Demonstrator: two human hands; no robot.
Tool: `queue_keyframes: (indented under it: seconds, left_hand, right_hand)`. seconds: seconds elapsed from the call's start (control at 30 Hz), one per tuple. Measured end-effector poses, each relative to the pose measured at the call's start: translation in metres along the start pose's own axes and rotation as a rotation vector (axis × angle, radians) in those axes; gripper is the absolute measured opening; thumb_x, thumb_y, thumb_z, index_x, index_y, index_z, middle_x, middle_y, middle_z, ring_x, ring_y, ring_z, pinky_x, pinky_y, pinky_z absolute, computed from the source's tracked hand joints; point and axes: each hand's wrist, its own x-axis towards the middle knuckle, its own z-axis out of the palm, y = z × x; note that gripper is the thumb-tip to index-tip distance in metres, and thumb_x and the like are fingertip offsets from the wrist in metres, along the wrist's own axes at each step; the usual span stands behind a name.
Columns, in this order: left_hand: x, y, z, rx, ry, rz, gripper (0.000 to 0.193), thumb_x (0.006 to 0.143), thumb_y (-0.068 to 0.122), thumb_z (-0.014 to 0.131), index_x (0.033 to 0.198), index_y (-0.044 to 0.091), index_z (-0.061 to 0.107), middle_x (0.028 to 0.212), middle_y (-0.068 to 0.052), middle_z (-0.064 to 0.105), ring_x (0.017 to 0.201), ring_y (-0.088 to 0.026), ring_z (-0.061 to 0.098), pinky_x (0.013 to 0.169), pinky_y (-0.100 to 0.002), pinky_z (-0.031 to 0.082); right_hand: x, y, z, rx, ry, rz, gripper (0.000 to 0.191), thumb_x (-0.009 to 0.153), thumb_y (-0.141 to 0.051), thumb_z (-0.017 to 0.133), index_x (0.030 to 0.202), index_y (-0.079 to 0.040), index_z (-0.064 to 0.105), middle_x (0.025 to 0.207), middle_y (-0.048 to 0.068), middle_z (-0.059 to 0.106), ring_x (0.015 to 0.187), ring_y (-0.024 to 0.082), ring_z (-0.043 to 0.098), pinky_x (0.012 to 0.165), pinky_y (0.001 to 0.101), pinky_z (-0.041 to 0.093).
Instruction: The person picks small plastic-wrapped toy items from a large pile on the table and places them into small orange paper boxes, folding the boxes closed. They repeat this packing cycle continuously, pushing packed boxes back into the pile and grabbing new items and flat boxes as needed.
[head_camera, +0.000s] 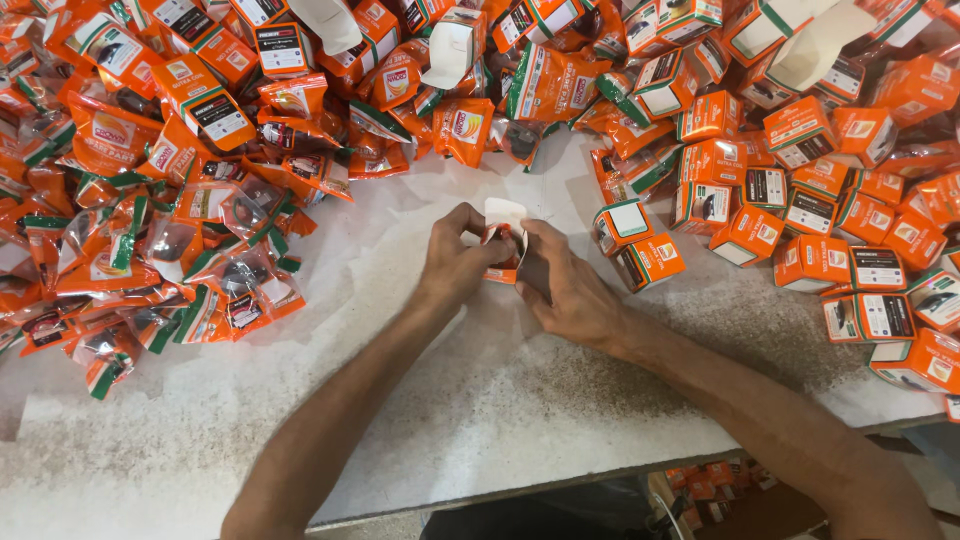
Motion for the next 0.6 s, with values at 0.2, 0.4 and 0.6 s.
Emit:
queue_keyframes:
  seconds: [0.2, 0.4, 0.6]
  left_hand:
    - [-0.014, -0.006, 0.003, -0.028, -0.012, 0.201, 0.025, 0.082, 0.012, 0.07, 0.1, 0.002, 0.056, 0.084, -0.007, 0.071, 0.063, -0.011, 0.066, 0.052, -0.029, 0.053]
    - [0.003, -0.013, -0.025, -0.481, -0.254, -0.053, 0.019, 0.089, 0.014, 0.064, 0.097, -0.003, 0.062, 0.076, -0.008, 0.068, 0.059, -0.013, 0.059, 0.057, -0.034, 0.058]
    - [0.002, -0.019, -0.005, 0.113, -0.059, 0.429, 0.013, 0.095, 0.003, 0.066, 0.101, -0.007, 0.061, 0.086, -0.013, 0.066, 0.079, -0.016, 0.063, 0.069, -0.035, 0.055]
  right_hand:
    - [0.001, -0.004, -0.001, -0.115, 0.004, 0.004, 0.064, 0.087, -0.001, 0.075, 0.144, 0.0, 0.048, 0.142, 0.023, 0.057, 0.131, 0.043, 0.057, 0.104, 0.0449, 0.052]
    - [0.0, -0.001, 0.0, -0.22, -0.016, -0.034, 0.054, 0.084, 0.002, 0.072, 0.136, 0.002, 0.055, 0.141, 0.024, 0.056, 0.131, 0.044, 0.056, 0.104, 0.0469, 0.052]
    - [-0.002, -0.005, 0.001, -0.195, -0.012, 0.098, 0.047, 0.085, 0.0, 0.073, 0.129, -0.002, 0.057, 0.139, 0.025, 0.058, 0.123, 0.046, 0.06, 0.097, 0.0472, 0.054]
